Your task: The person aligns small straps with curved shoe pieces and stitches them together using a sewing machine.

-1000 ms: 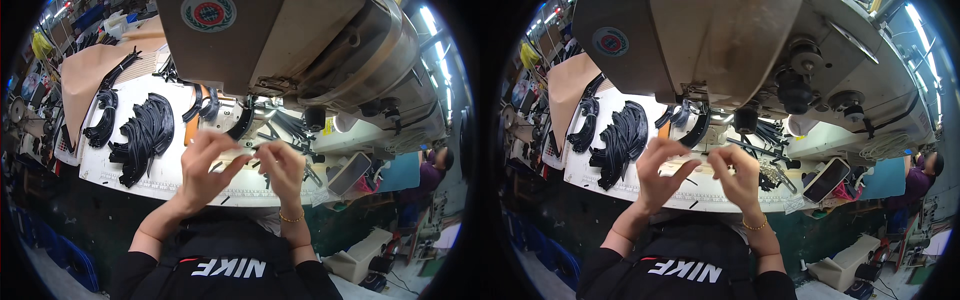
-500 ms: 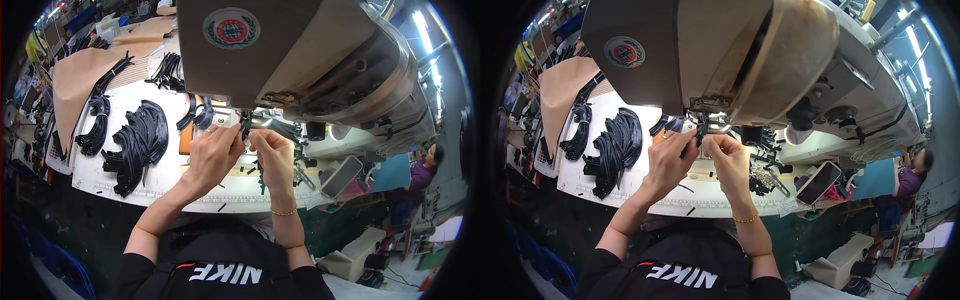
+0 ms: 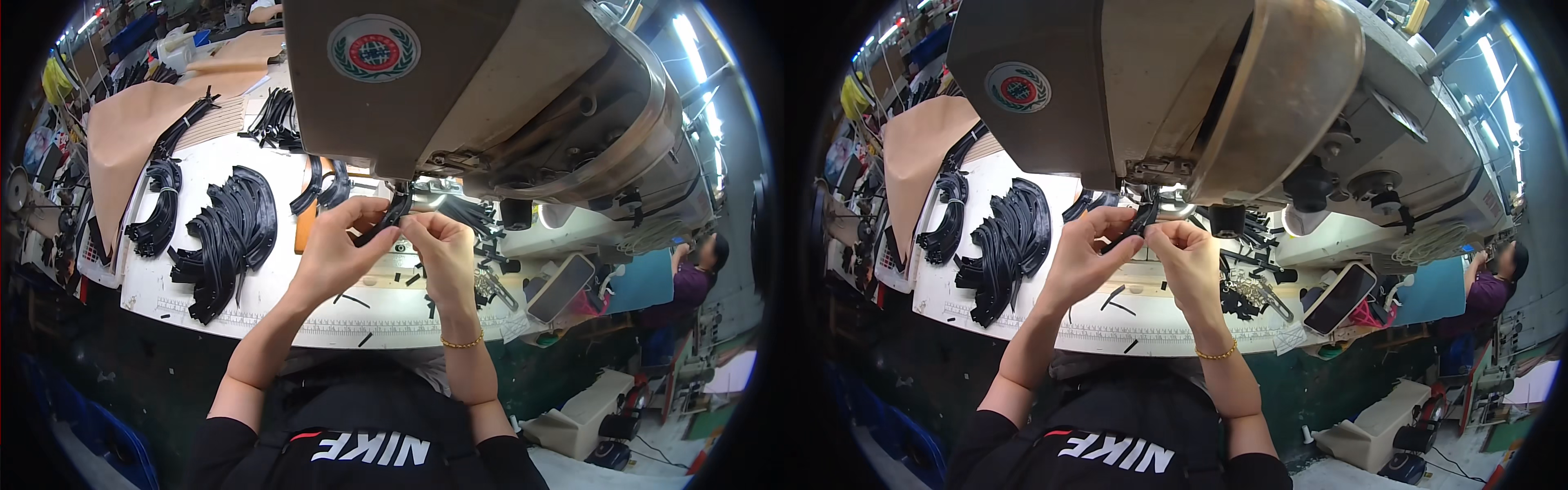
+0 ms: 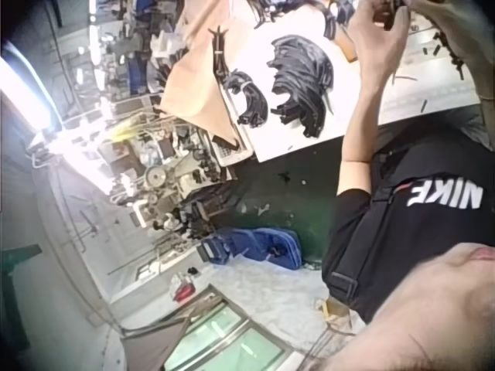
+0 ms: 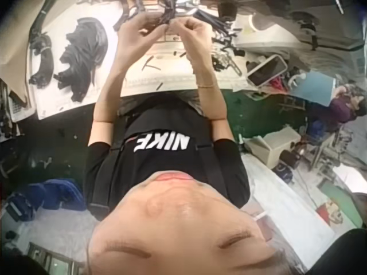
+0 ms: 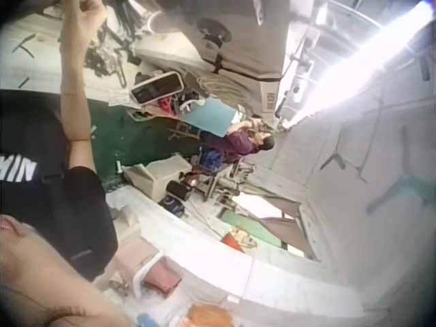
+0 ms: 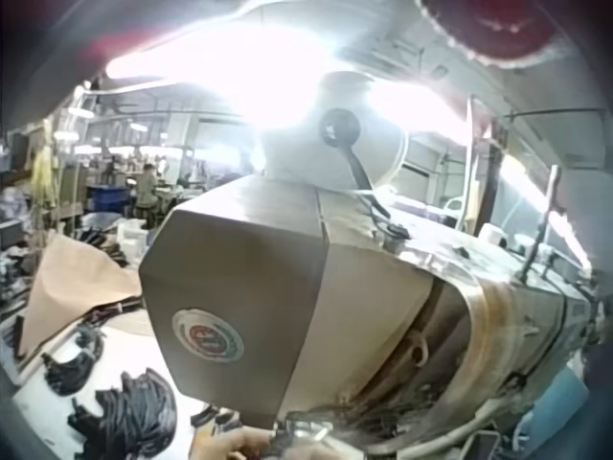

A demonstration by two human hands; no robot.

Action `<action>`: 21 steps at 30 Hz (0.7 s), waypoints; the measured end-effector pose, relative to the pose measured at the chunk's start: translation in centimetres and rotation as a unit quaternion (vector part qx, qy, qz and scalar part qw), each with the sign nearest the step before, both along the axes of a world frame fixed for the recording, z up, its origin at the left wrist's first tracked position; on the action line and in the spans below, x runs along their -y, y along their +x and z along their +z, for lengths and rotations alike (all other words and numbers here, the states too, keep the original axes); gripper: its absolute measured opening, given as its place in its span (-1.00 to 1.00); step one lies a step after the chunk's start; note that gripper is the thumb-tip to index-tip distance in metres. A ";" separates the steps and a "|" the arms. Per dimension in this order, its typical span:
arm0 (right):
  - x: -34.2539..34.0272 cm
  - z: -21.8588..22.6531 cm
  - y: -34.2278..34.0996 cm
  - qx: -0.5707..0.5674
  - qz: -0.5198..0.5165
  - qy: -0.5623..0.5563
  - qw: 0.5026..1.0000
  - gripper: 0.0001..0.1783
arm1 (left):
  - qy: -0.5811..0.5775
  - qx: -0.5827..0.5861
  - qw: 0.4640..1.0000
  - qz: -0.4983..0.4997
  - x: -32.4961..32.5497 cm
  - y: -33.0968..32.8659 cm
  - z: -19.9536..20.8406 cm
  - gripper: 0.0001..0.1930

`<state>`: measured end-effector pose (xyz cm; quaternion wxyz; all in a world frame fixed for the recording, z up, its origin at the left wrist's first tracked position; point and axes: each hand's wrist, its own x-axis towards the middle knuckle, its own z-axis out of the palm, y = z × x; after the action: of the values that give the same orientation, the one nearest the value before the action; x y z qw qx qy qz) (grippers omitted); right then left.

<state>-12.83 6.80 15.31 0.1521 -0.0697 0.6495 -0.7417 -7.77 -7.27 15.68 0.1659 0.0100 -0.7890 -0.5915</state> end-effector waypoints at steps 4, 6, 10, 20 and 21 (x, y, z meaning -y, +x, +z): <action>0.3 -0.2 -0.1 -0.010 -0.004 -0.017 1.000 -0.89 | 0.133 0.046 0.989 -0.053 1.0 -0.9 -1.5 -0.72; 0.2 -0.4 -0.1 -0.011 -0.006 -0.012 1.000 -0.90 | 0.116 0.053 0.991 -0.043 1.0 -1.0 -1.5 -0.75; 0.1 -0.1 0.1 -0.023 -0.005 -0.016 1.000 -0.89 | 0.158 0.068 0.984 -0.044 0.8 -1.0 -1.5 -0.75; -0.2 0.0 0.0 -0.009 0.018 -0.014 1.000 -0.87 | 0.169 0.045 0.985 0.004 0.5 -1.4 -1.4 -0.82; -0.2 -0.1 0.0 -0.009 0.018 -0.014 1.000 -0.87 | 0.168 0.054 0.984 0.007 0.5 -1.4 -1.1 -0.82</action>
<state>-12.86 7.01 15.23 0.1587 -0.0899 0.6392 -0.7471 -9.16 -7.75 14.57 0.1233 0.0755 -0.6863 -0.7128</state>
